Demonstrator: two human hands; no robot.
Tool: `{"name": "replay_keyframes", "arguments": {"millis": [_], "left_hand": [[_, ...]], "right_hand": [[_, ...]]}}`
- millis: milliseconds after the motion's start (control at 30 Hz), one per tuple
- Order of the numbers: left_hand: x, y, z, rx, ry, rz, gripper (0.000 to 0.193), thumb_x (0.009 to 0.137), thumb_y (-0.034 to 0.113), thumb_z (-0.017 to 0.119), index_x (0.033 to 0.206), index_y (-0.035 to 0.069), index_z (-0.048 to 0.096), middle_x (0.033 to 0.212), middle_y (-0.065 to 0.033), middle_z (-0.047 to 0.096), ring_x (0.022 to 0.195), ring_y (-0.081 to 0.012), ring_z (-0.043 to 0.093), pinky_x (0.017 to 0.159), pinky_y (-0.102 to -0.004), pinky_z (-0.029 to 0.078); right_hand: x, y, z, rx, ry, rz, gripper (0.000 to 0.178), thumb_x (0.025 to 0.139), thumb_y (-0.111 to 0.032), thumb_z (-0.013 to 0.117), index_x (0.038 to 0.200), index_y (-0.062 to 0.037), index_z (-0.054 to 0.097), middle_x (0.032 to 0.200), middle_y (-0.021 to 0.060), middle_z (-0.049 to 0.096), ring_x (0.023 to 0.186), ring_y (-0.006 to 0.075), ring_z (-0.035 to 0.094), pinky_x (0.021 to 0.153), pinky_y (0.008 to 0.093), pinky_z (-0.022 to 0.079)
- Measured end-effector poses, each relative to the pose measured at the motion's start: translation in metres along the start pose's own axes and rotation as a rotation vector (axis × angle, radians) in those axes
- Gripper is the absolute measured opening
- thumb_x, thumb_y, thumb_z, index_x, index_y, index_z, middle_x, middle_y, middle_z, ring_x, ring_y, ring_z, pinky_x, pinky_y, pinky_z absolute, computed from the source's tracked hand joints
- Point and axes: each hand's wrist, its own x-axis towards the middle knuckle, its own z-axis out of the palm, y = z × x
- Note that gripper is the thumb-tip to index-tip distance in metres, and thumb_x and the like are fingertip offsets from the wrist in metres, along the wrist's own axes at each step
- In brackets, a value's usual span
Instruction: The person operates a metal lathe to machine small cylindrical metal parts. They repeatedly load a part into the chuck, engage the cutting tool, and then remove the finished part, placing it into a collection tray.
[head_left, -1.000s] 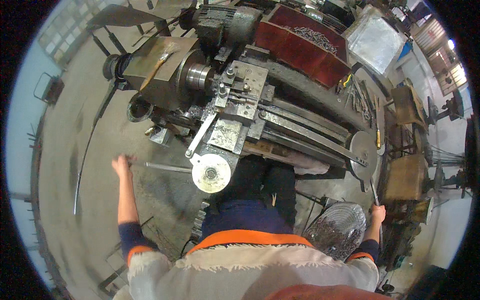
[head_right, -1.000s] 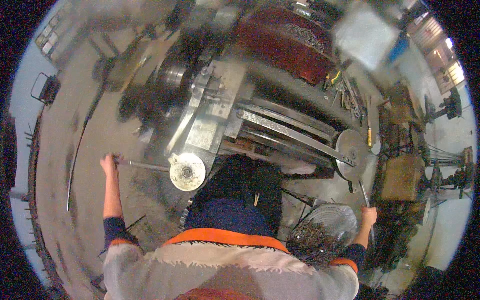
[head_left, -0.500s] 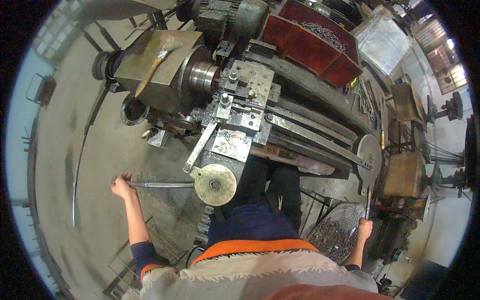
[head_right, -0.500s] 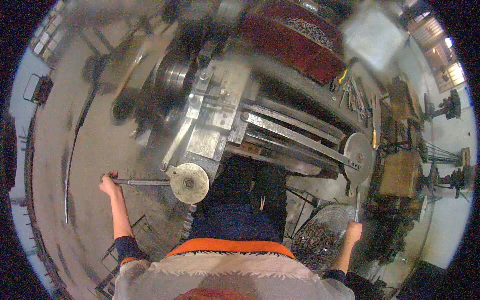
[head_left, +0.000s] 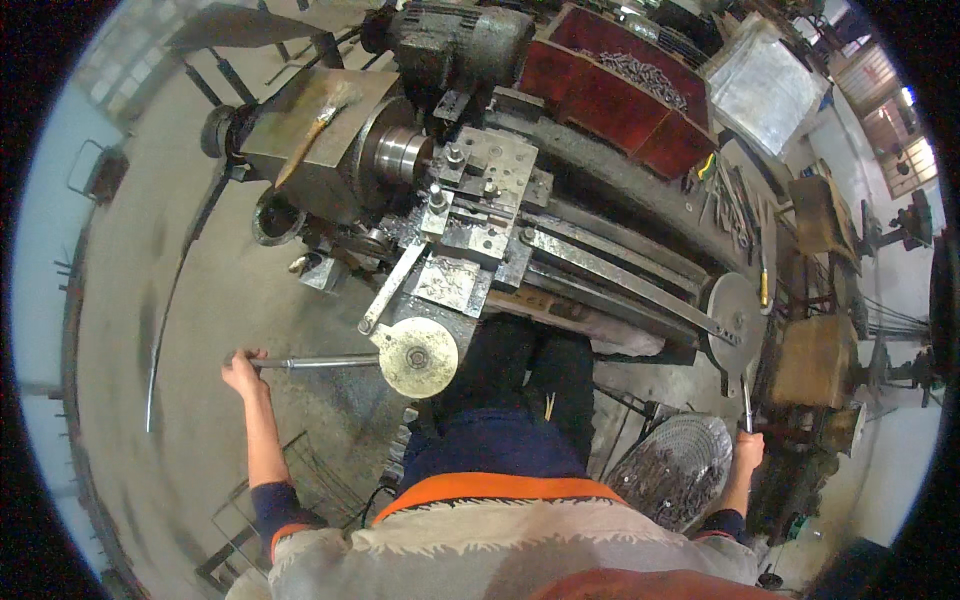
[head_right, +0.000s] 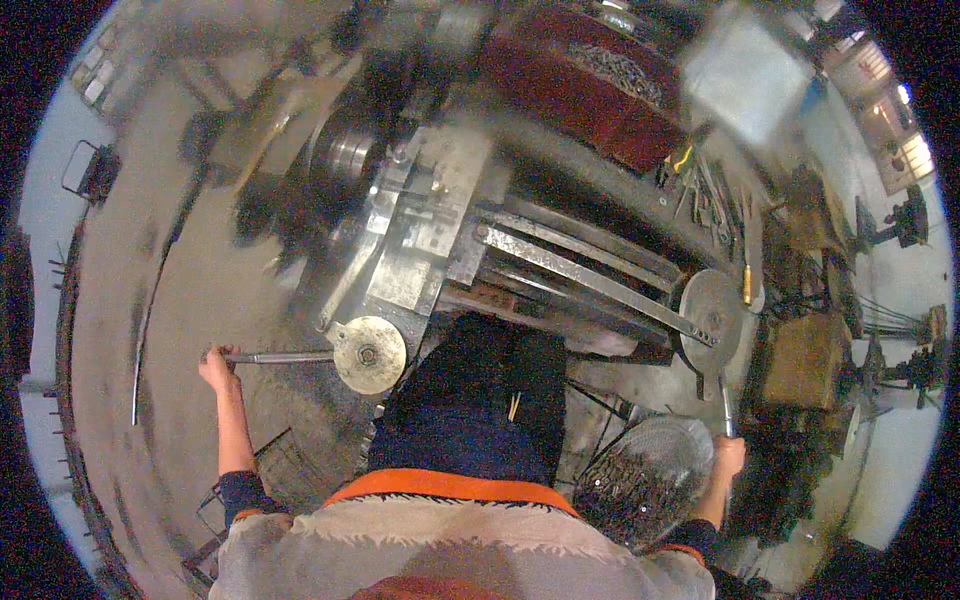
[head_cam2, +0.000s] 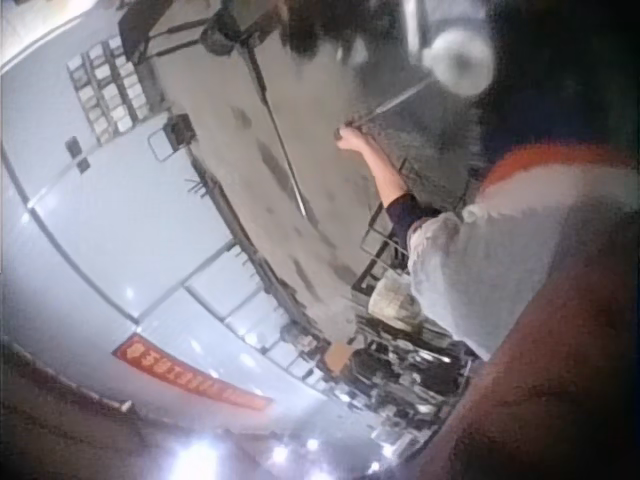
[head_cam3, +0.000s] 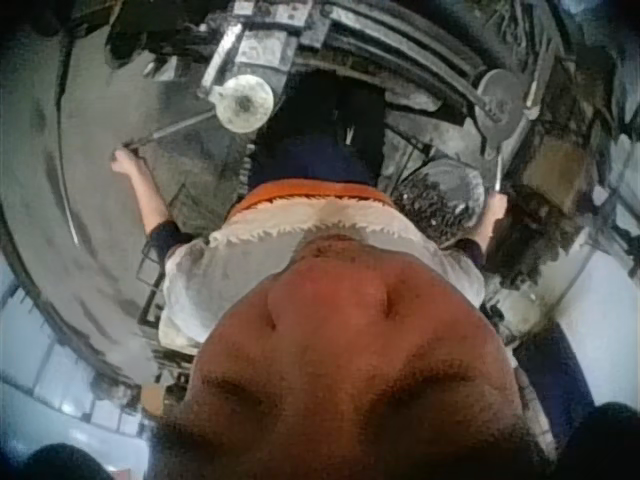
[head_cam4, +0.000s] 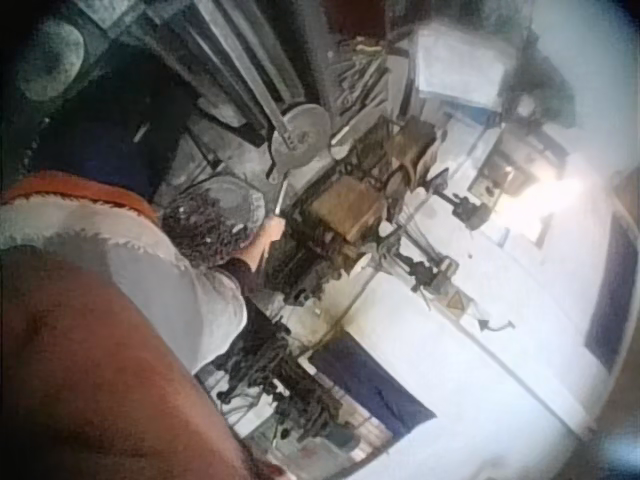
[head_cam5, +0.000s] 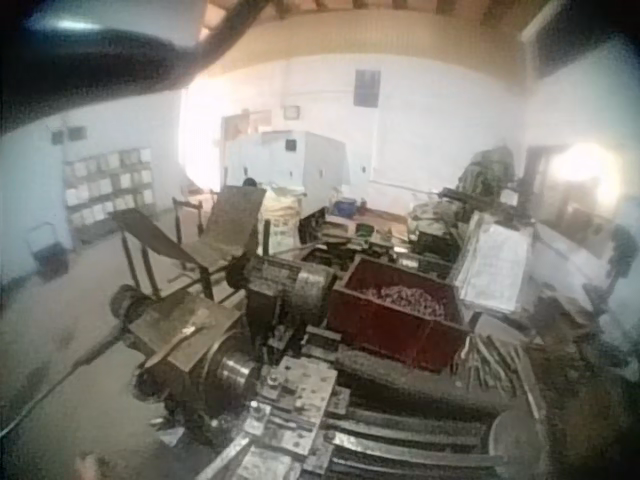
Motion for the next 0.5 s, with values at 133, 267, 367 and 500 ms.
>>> {"name": "replay_keyframes", "arguments": {"millis": [133,267,367,500], "left_hand": [[0.002,-0.01,-0.046,0.15,-0.11,0.053,0.019,0.073,0.009,0.054,0.088,-0.002,0.047,0.064,-0.0122,0.054,0.052,-0.0225,0.057,0.045,-0.0305,0.043],[0.018,0.01,-0.058,0.665,-0.256,0.004,0.028,0.073,0.018,0.058,0.09,-0.004,0.055,0.071,-0.0152,0.06,0.063,-0.0261,0.061,0.055,-0.0341,0.046],[0.082,0.005,-0.059,1.108,-0.273,0.234,0.034,0.073,0.024,0.06,0.092,-0.004,0.062,0.086,-0.0179,0.064,0.076,-0.0281,0.063,0.071,-0.0364,0.046],[0.11,-0.018,0.011,1.349,-0.48,0.617,0.043,0.073,0.028,0.061,0.105,-0.001,0.057,0.093,-0.0204,0.061,0.09,-0.0341,0.059,0.077,-0.0397,0.047]], "right_hand": [[0.041,-0.008,-0.016,-0.059,0.01,-0.031,0.039,0.069,-0.037,0.058,0.089,-0.0037,0.062,0.093,0.0187,0.062,0.092,0.0356,0.058,0.077,0.0455,0.045],[0.06,-0.023,-0.019,-0.189,-0.023,0.153,0.04,0.07,-0.034,0.059,0.098,-0.0064,0.059,0.101,0.0137,0.061,0.095,0.0347,0.057,0.082,0.0464,0.043],[0.04,-0.031,-0.006,-0.152,0.173,0.025,0.048,0.071,-0.033,0.061,0.109,-0.0054,0.052,0.111,0.0134,0.056,0.104,0.0334,0.052,0.086,0.0471,0.041],[-0.003,-0.044,0.015,-0.053,0.469,-0.227,0.067,0.064,-0.025,0.068,0.122,-0.0031,0.044,0.12,0.0185,0.049,0.109,0.0344,0.047,0.091,0.0415,0.039]]}}
